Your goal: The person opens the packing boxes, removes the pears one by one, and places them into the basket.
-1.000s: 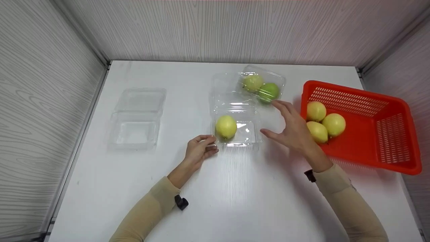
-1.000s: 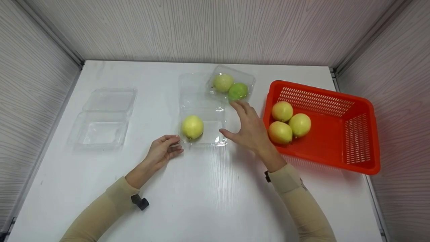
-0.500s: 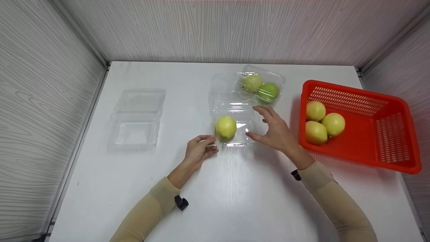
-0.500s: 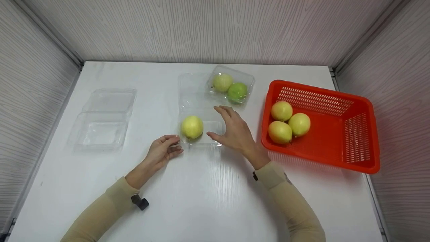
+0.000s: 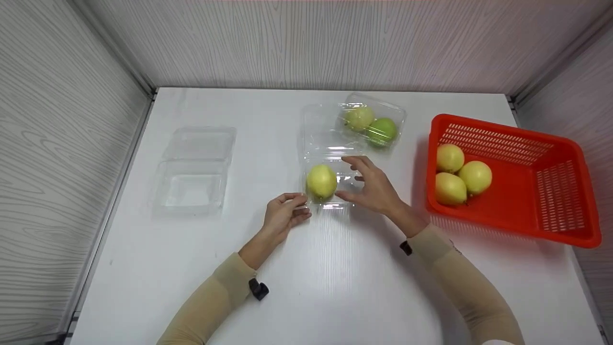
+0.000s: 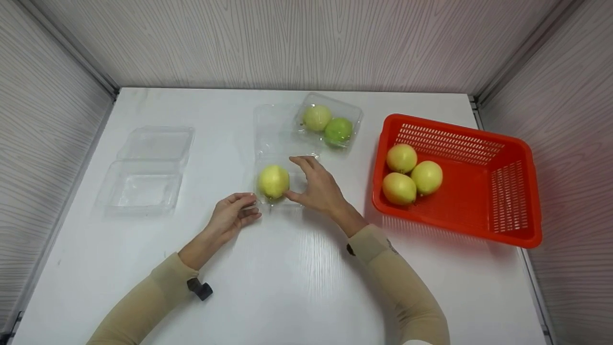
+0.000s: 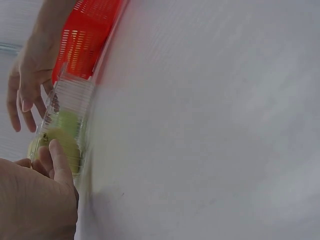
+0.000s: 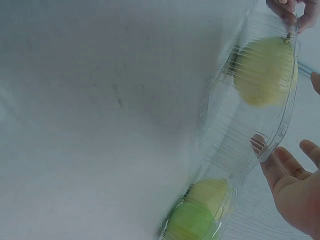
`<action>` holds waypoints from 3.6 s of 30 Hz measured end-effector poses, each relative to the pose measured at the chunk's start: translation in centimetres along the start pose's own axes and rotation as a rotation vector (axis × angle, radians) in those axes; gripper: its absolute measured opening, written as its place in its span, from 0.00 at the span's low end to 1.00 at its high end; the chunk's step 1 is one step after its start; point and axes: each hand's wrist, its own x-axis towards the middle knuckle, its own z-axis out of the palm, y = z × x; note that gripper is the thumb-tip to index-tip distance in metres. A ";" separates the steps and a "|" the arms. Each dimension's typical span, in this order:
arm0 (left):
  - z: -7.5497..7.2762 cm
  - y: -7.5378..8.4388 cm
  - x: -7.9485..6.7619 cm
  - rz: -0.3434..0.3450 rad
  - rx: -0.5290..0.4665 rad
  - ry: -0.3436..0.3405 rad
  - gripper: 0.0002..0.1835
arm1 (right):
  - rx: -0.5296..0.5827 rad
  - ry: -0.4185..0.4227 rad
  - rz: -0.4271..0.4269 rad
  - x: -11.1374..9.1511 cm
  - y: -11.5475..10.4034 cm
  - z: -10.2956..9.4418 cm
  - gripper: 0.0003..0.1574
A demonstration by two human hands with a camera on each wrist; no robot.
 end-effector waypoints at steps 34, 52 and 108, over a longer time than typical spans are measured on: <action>0.1 0.1 0.1 0.006 -0.010 0.003 0.03 | 0.011 -0.142 0.039 2.9 -0.8 3.4 0.48; 0.2 0.1 0.3 -0.006 0.007 0.034 0.05 | -0.068 -0.156 0.078 3.2 -0.7 4.1 0.54; 0.4 0.0 0.1 0.004 -0.028 0.038 0.04 | -0.049 -0.051 -0.004 0.5 -3.1 -2.8 0.47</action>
